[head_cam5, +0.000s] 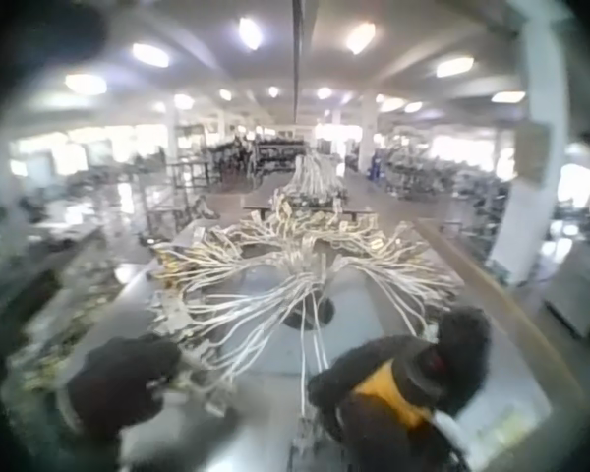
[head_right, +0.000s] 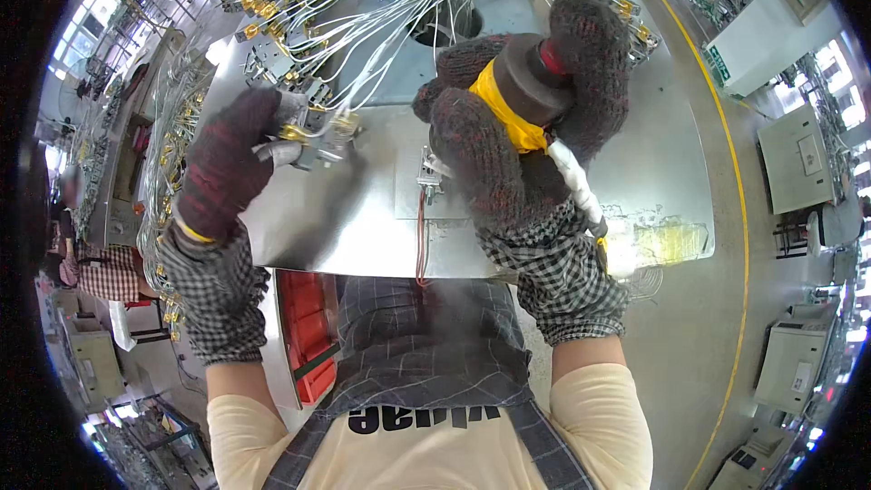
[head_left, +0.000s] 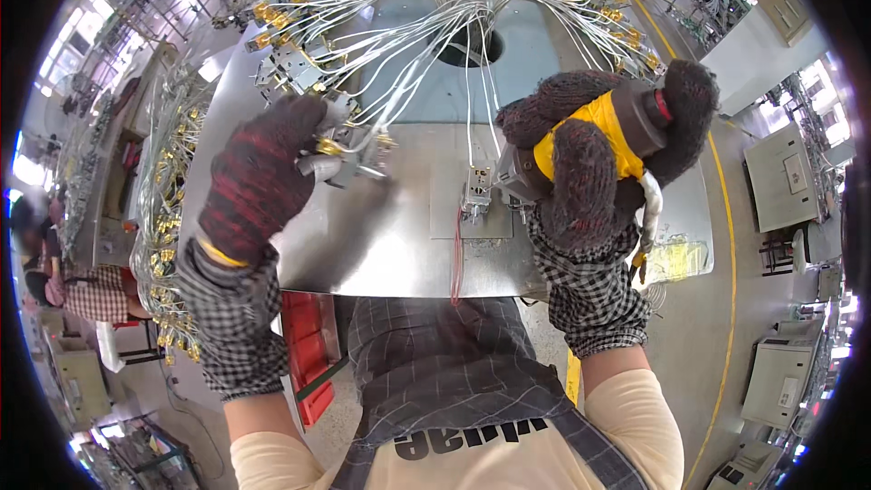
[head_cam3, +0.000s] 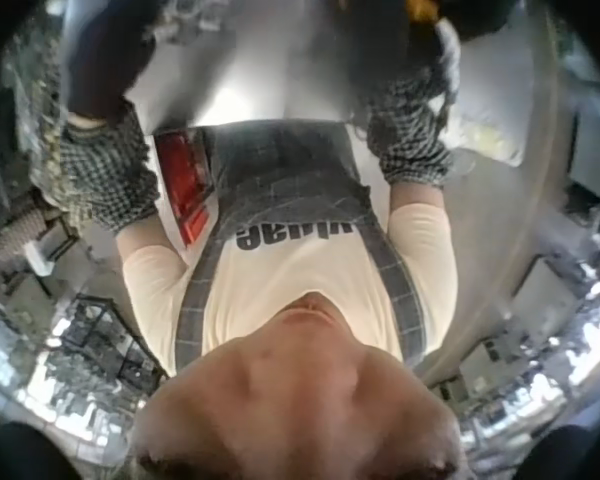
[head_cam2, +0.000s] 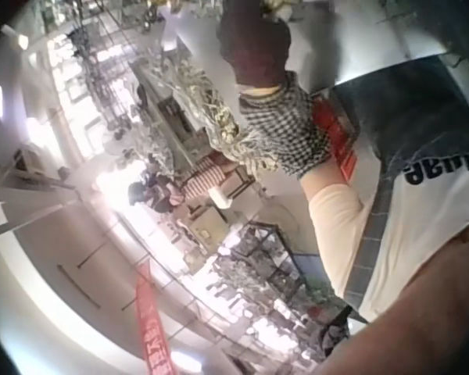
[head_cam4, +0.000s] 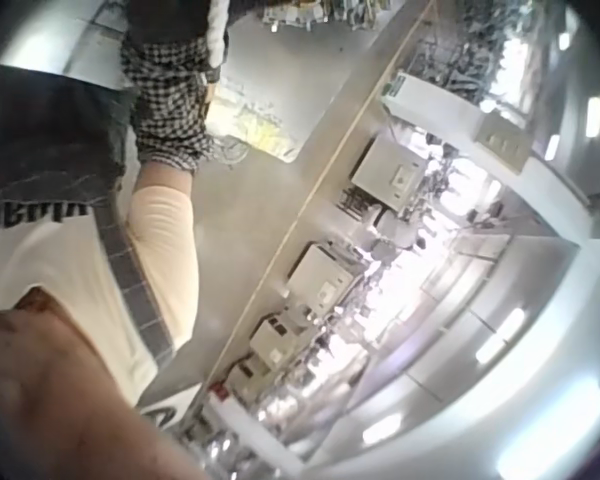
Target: Installing a wiring harness assembly onto a metal base using a powered screwdriver.
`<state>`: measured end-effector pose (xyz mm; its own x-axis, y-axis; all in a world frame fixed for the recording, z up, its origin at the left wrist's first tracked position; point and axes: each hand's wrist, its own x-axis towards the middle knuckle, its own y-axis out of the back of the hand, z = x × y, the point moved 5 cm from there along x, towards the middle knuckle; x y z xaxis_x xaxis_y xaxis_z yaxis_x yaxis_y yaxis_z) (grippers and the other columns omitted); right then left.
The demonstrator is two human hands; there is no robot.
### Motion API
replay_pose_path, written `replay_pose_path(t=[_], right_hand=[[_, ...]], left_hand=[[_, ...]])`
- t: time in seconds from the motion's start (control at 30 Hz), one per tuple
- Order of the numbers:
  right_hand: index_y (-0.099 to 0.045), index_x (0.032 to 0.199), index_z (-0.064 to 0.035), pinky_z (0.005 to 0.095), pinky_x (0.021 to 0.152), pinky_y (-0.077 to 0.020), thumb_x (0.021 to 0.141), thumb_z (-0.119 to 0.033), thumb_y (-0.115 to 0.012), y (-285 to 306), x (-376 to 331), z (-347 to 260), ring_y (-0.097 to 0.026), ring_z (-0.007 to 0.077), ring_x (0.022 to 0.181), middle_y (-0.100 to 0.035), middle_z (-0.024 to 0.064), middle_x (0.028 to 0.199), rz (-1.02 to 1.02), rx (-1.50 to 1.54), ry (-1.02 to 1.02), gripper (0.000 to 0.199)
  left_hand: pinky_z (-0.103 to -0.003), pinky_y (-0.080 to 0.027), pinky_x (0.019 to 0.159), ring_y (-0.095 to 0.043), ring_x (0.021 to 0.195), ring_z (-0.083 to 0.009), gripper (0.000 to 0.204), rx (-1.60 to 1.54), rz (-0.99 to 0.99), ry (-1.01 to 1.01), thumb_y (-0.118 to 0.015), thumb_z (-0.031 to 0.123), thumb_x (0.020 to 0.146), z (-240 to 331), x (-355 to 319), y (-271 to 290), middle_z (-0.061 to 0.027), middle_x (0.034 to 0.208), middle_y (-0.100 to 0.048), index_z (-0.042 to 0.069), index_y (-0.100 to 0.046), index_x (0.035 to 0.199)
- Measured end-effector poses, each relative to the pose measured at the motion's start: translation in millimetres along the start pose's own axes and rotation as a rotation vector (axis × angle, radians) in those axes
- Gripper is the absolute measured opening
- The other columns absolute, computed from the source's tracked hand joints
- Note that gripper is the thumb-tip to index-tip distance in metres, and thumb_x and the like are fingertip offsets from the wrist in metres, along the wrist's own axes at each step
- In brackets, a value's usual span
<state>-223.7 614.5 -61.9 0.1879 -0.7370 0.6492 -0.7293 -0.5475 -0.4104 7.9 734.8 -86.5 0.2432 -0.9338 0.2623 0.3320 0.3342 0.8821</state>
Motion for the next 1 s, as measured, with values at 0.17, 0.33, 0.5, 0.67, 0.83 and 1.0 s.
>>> replay_pose_path(t=[0.17, 0.33, 0.5, 0.67, 0.83, 1.0], right_hand=[[-0.025, 0.146, -0.0186, 0.0447, 0.072, -0.0602, 0.084, -0.013, -0.074, 5, 1, 0, -0.066, 0.0253, 0.085, -0.061, 0.0146, 0.106, -0.070, -0.059, 0.047, 0.079], [-0.026, 0.146, -0.0174, 0.0445, 0.071, -0.0600, 0.084, -0.012, -0.073, 2, 2, 0, -0.066, 0.0247, 0.082, -0.062, 0.0142, 0.103, -0.043, -0.091, 0.086, 0.078], [-0.026, 0.146, -0.0158, 0.0442, 0.069, -0.0599, 0.085, -0.011, -0.072, 1, 2, 0, -0.066, 0.0240, 0.078, -0.063, 0.0136, 0.099, -0.040, -0.103, 0.141, 0.076], [-0.027, 0.146, -0.0152, 0.0444, 0.069, -0.0598, 0.085, -0.013, -0.072, -2, 4, -2, -0.066, 0.0245, 0.078, -0.063, 0.0143, 0.099, -0.007, -0.041, 0.091, 0.076], [-0.028, 0.145, -0.0169, 0.0449, 0.068, -0.0599, 0.085, -0.012, -0.072, 5, 4, 6, -0.066, 0.0252, 0.078, -0.063, 0.0153, 0.099, 0.004, 0.032, 0.077, 0.075], [-0.029, 0.145, -0.0178, 0.0442, 0.066, -0.0601, 0.085, -0.012, -0.072, 13, 6, 7, -0.066, 0.0246, 0.076, -0.063, 0.0151, 0.098, -0.006, 0.022, 0.010, 0.074]], left_hand=[[-0.038, -0.050, 0.083, -0.064, 0.095, -0.0275, 0.045, -0.270, 0.031, -0.247, -0.078, 0.021, 0.076, 18, 11, -4, -0.0119, 0.103, -0.066, 0.005, -0.062, 0.116], [-0.043, -0.049, 0.085, -0.061, 0.103, -0.0322, 0.068, 0.222, 0.071, -0.281, -0.079, 0.042, 0.071, 49, -4, -47, -0.0140, 0.111, -0.064, 0.011, -0.057, 0.127], [-0.029, -0.053, 0.075, -0.063, 0.093, -0.0150, 0.063, -0.751, 0.021, -0.116, -0.073, 0.034, 0.083, 23, 14, -33, -0.0069, 0.102, -0.064, 0.007, -0.051, 0.135], [-0.039, -0.054, 0.077, -0.068, 0.090, -0.0286, 0.045, -0.001, 0.110, -0.094, -0.064, 0.023, 0.091, 6, 26, -26, -0.0145, 0.105, -0.068, 0.006, -0.052, 0.131], [-0.042, -0.054, 0.079, -0.067, 0.093, -0.0333, 0.045, 0.192, 0.176, -0.069, -0.065, 0.028, 0.089, -9, 19, -16, -0.0155, 0.109, -0.067, 0.007, -0.055, 0.127], [-0.038, -0.053, 0.084, -0.068, 0.098, -0.0283, 0.035, 0.373, 0.211, -0.550, -0.070, 0.016, 0.084, 41, 1, -14, -0.0126, 0.106, -0.068, 0.008, -0.062, 0.117]])
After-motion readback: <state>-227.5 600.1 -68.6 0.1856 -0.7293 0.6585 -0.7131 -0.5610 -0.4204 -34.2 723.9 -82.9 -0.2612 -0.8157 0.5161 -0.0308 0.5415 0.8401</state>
